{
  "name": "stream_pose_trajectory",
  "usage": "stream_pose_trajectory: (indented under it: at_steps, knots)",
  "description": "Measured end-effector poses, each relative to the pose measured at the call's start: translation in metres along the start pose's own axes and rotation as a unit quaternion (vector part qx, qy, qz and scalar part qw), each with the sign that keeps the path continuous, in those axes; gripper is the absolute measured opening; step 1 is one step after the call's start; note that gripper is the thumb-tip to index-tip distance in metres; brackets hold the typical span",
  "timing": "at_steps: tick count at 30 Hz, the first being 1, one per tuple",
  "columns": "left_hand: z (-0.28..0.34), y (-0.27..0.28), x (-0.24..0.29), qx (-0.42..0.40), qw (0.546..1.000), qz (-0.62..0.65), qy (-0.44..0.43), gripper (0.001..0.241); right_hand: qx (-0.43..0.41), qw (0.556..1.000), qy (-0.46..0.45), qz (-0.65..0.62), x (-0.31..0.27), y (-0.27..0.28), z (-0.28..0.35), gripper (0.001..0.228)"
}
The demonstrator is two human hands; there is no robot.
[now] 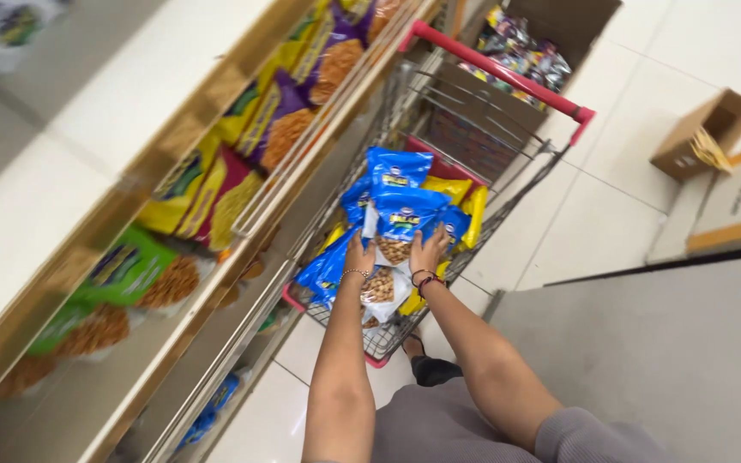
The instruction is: Selecting various snack bags from store shelves and placing them into a shopping cart.
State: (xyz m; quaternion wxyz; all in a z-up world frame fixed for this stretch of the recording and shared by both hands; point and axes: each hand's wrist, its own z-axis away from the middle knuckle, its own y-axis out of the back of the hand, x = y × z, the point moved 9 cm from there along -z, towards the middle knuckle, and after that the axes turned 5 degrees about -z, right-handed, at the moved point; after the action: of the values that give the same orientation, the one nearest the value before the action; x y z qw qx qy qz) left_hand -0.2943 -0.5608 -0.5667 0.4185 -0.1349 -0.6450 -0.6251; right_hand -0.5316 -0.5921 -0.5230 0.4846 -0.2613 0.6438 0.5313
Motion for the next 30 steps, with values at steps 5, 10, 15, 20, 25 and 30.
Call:
stream_pose_trajectory:
  at_steps: [5, 10, 15, 20, 25, 30]
  knots:
    - [-0.011, -0.051, -0.019, -0.033, 0.999, 0.003, 0.029, 0.058, -0.061, 0.997, -0.017, -0.046, 0.051, -0.014, -0.014, 0.061]
    - [0.001, -0.032, 0.008, 0.004, 0.999, 0.016, 0.030, 0.052, -0.133, 0.977, -0.055, -0.160, 0.063, -0.031, -0.014, 0.052]
    - [0.006, -0.028, -0.001, 0.035, 0.996, 0.056, 0.054, 0.049, -0.141, 0.965, -0.051, -0.215, 0.073, -0.037, -0.013, 0.052]
    - [0.013, -0.033, -0.016, 0.027, 0.993, 0.104, 0.050, 0.051, -0.105, 0.967, -0.041, -0.228, 0.046, -0.015, -0.004, 0.050]
    - [0.050, 0.026, 0.031, 0.064, 0.986, 0.143, 0.058, 0.051, -0.082, 0.958, -0.014, -0.276, 0.004, -0.004, 0.012, 0.048]
    - [0.080, 0.102, 0.074, 0.198, 0.954, 0.221, -0.036, 0.041, 0.017, 0.949, 0.035, -0.312, -0.076, 0.020, 0.037, 0.034]
